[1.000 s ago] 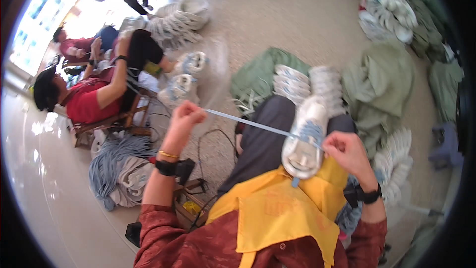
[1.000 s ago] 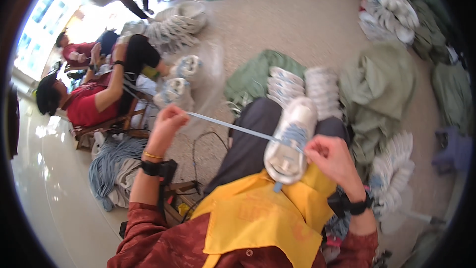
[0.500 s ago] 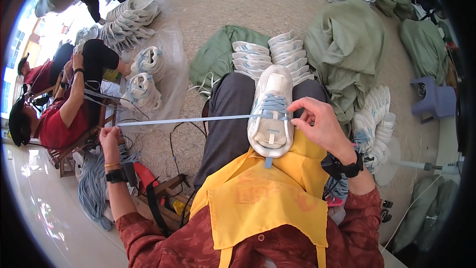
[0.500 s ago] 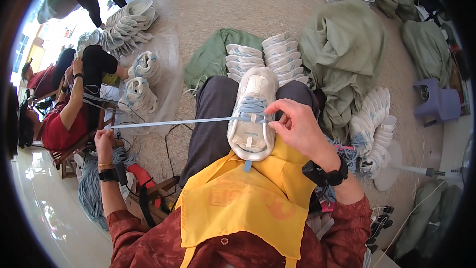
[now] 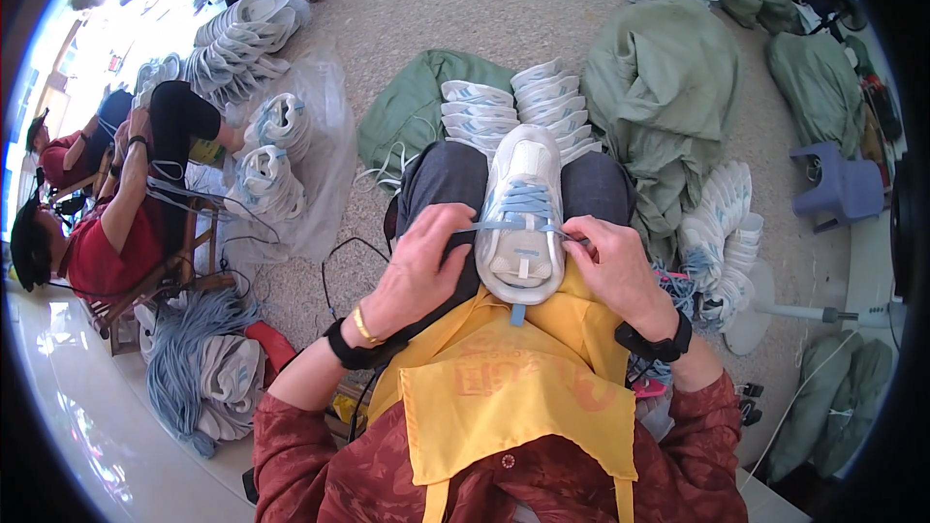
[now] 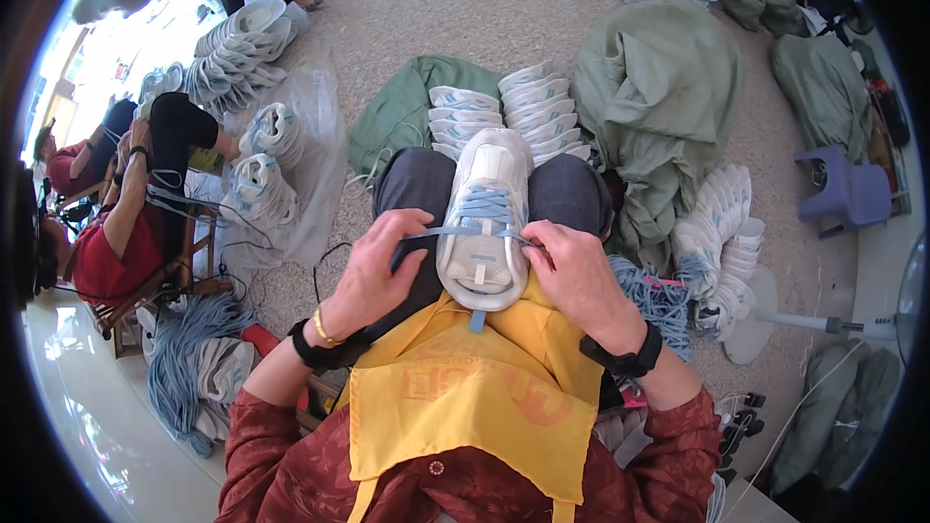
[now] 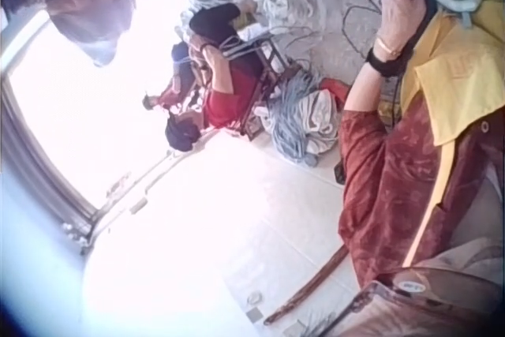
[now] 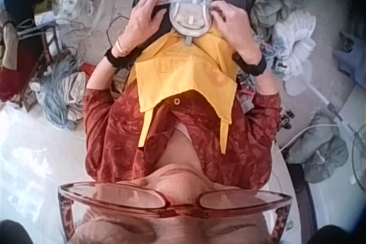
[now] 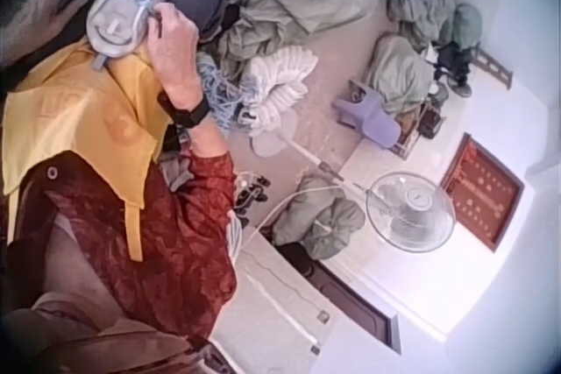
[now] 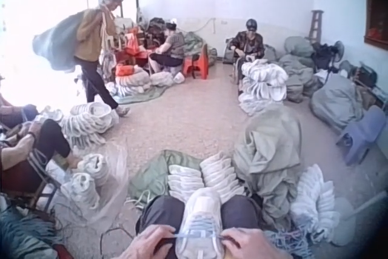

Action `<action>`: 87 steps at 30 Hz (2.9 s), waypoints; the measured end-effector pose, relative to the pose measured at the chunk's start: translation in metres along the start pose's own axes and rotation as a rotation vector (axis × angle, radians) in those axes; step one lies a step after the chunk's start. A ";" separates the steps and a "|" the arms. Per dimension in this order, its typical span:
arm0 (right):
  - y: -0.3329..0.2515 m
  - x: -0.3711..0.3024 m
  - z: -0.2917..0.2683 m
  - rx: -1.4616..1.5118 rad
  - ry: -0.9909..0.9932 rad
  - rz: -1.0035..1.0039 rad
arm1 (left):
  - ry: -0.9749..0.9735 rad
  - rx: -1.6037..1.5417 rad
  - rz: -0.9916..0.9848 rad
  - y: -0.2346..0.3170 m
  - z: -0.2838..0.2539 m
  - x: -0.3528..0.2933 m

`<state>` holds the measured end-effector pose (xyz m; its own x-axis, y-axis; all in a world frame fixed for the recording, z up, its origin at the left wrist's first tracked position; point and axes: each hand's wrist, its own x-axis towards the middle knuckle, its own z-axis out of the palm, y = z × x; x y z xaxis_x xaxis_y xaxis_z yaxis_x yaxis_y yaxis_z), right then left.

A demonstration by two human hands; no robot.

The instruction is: Manually lacing blue laces into white shoe uppers for manufacturing.

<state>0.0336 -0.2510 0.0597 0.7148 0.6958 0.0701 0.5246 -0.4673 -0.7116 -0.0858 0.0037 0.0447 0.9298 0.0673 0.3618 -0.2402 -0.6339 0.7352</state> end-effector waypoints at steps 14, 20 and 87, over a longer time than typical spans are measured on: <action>0.012 0.008 -0.012 -0.139 0.161 -0.076 | -0.145 0.147 0.062 -0.018 -0.018 0.030; 0.015 -0.020 -0.035 -0.103 0.202 0.025 | -0.166 0.196 -0.054 -0.027 -0.049 0.003; 0.107 0.002 -0.171 0.480 0.526 0.324 | 0.425 0.623 -0.167 -0.078 -0.247 0.068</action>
<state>0.1704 -0.3936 0.1033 0.9863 0.1589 0.0438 0.0805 -0.2329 -0.9692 -0.0731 0.2484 0.1538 0.7225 0.4105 0.5564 0.2125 -0.8976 0.3863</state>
